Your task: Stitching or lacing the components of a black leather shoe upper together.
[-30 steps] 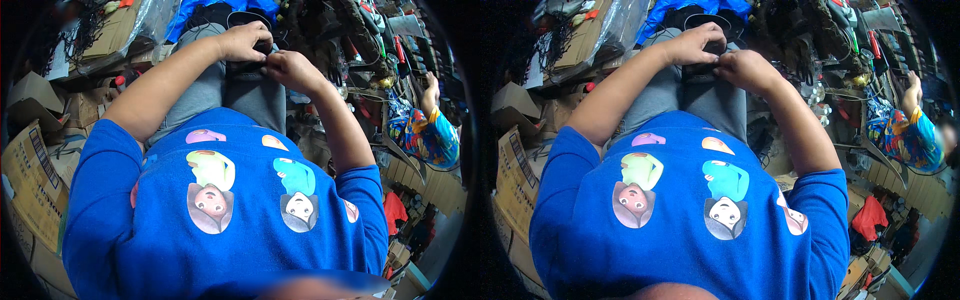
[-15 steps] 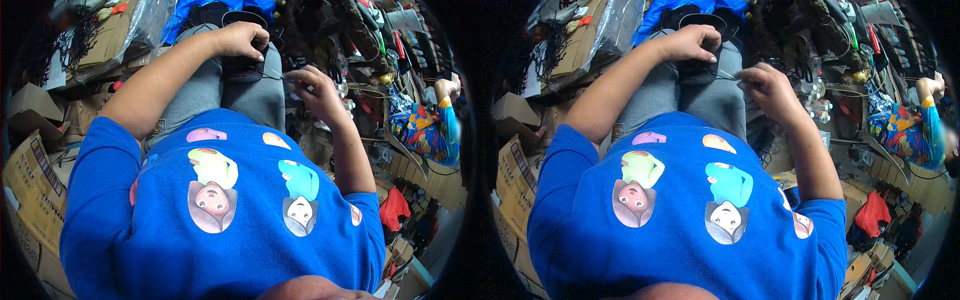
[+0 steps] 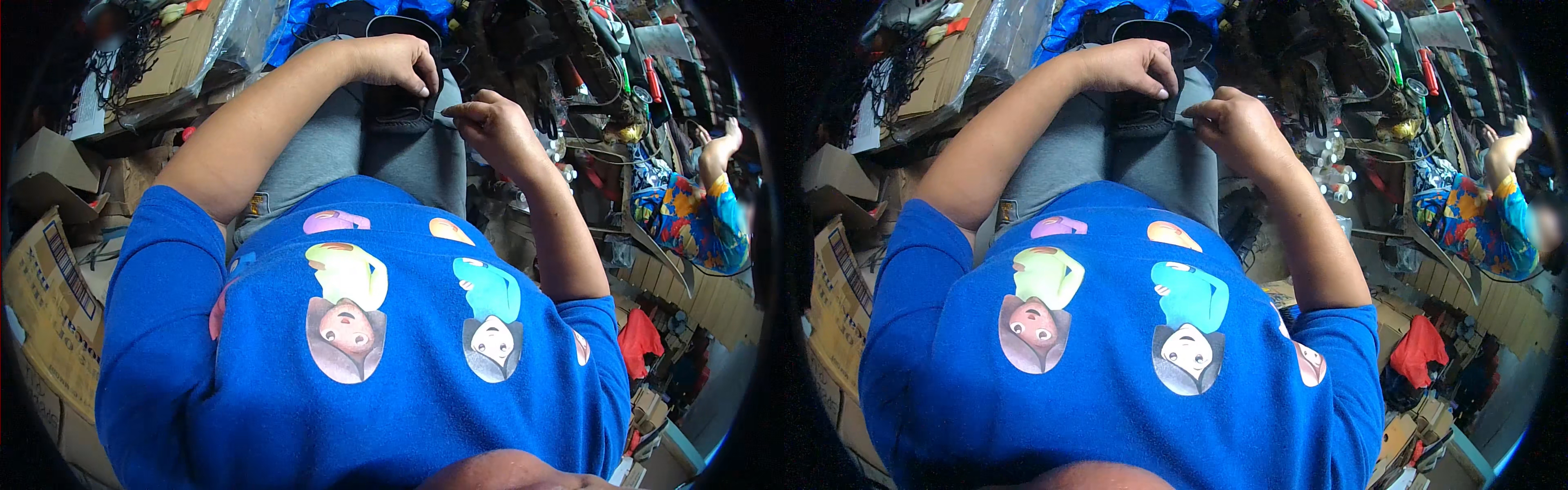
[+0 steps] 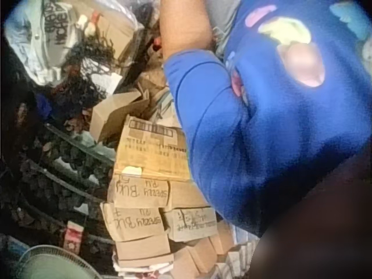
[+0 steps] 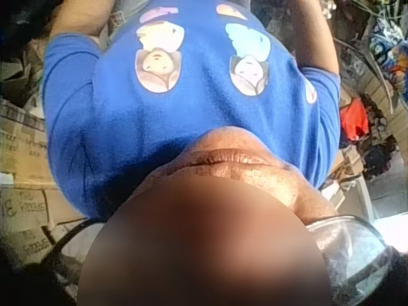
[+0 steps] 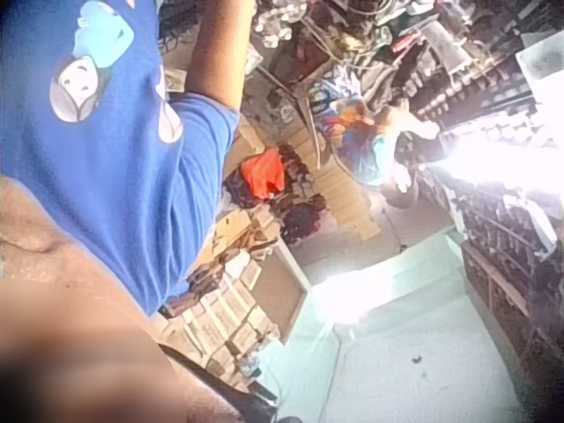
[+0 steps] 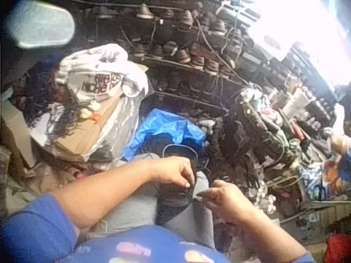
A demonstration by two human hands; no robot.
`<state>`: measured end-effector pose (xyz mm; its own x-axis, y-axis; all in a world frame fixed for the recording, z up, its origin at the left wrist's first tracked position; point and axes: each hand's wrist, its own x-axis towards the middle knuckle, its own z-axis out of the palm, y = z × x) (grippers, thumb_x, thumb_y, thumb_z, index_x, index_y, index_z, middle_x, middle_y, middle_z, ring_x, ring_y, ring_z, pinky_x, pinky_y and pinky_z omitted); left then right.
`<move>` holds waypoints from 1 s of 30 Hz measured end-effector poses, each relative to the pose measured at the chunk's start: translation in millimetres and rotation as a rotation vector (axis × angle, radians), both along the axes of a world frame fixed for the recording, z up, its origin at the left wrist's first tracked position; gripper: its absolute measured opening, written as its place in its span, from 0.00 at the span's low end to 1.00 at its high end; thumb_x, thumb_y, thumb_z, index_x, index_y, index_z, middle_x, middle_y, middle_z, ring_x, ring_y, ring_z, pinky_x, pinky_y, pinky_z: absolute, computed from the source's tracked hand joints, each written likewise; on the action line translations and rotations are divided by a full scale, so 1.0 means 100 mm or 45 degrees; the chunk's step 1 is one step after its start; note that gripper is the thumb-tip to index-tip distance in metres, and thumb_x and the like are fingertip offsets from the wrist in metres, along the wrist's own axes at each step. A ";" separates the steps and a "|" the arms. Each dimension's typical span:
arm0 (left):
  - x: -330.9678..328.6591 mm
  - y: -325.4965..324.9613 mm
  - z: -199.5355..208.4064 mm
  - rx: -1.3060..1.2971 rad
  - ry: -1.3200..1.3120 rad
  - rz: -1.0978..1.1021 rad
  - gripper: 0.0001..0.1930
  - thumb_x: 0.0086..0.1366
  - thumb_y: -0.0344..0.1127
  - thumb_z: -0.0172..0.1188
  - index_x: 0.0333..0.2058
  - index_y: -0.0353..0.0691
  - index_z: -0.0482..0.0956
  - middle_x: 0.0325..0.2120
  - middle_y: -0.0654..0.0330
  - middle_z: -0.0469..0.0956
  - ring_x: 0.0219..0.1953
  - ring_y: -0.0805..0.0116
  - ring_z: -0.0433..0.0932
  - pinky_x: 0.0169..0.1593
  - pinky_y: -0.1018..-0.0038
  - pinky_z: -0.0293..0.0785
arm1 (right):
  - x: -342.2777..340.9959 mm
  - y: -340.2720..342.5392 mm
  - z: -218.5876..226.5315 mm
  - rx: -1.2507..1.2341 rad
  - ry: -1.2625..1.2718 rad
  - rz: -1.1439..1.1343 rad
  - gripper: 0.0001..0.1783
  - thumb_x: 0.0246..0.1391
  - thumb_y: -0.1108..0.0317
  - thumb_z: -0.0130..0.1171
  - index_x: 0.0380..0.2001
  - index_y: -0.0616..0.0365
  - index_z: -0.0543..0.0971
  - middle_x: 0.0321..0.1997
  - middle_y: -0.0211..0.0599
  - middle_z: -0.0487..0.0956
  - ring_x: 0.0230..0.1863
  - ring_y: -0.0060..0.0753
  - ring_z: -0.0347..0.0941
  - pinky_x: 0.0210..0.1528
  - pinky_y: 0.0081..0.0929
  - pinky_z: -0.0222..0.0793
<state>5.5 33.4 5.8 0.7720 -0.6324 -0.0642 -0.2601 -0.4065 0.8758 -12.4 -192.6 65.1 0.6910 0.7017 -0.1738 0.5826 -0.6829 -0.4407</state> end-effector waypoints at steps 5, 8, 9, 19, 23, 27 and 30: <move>0.02 -0.02 -0.01 0.019 0.044 0.019 0.09 0.53 0.34 0.63 0.34 0.41 0.83 0.31 0.62 0.69 0.39 0.68 0.71 0.46 0.74 0.67 | 0.07 0.05 -0.03 0.031 0.039 -0.004 0.12 0.44 0.70 0.62 0.36 0.51 0.82 0.29 0.40 0.74 0.32 0.39 0.75 0.37 0.31 0.71; 0.02 -0.02 -0.02 0.033 0.033 0.026 0.09 0.53 0.33 0.63 0.34 0.42 0.83 0.32 0.61 0.70 0.40 0.67 0.71 0.47 0.74 0.67 | 0.13 0.07 -0.10 0.059 0.123 -0.021 0.11 0.44 0.70 0.62 0.35 0.51 0.83 0.29 0.40 0.75 0.32 0.37 0.75 0.36 0.30 0.71; 0.02 -0.02 -0.02 0.029 0.011 0.008 0.09 0.53 0.33 0.63 0.34 0.42 0.83 0.32 0.61 0.70 0.40 0.66 0.71 0.47 0.74 0.67 | 0.14 0.06 -0.13 0.060 0.118 0.012 0.11 0.44 0.71 0.62 0.35 0.51 0.83 0.29 0.40 0.76 0.32 0.36 0.75 0.36 0.29 0.71; -0.01 0.05 -0.03 0.043 -0.149 -0.049 0.16 0.46 0.30 0.67 0.38 0.44 0.82 0.36 0.61 0.68 0.41 0.64 0.70 0.49 0.72 0.66 | 0.29 -0.03 -0.42 0.300 0.728 -0.252 0.11 0.49 0.73 0.62 0.38 0.55 0.82 0.29 0.24 0.74 0.36 0.17 0.70 0.41 0.17 0.66; -0.03 0.00 -0.04 0.151 -0.164 -0.003 0.15 0.45 0.29 0.66 0.36 0.44 0.81 0.37 0.59 0.68 0.44 0.62 0.70 0.50 0.71 0.66 | 0.16 0.08 -0.48 0.385 0.630 -0.307 0.09 0.47 0.73 0.64 0.35 0.57 0.82 0.28 0.24 0.73 0.34 0.17 0.69 0.38 0.17 0.65; -0.26 0.05 -0.01 0.095 -0.614 0.473 0.19 0.49 0.22 0.54 0.41 0.44 0.78 0.41 0.54 0.67 0.48 0.58 0.68 0.55 0.70 0.64 | 0.04 0.05 -0.38 0.426 0.257 -0.154 0.09 0.44 0.73 0.65 0.33 0.55 0.82 0.27 0.32 0.73 0.31 0.24 0.72 0.34 0.23 0.68; -0.58 0.22 0.04 0.120 -0.616 0.630 0.24 0.49 0.16 0.46 0.44 0.45 0.76 0.42 0.53 0.67 0.47 0.57 0.69 0.56 0.68 0.62 | -0.10 0.00 -0.35 0.337 0.056 -0.150 0.12 0.45 0.74 0.62 0.36 0.49 0.83 0.24 0.35 0.68 0.25 0.31 0.69 0.31 0.27 0.67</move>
<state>-52.1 55.3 9.9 0.9237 -0.2076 0.3221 -0.3767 -0.6466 0.6633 -22.9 -192.3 29.7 0.7665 0.6417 -0.0270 0.4823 -0.6028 -0.6357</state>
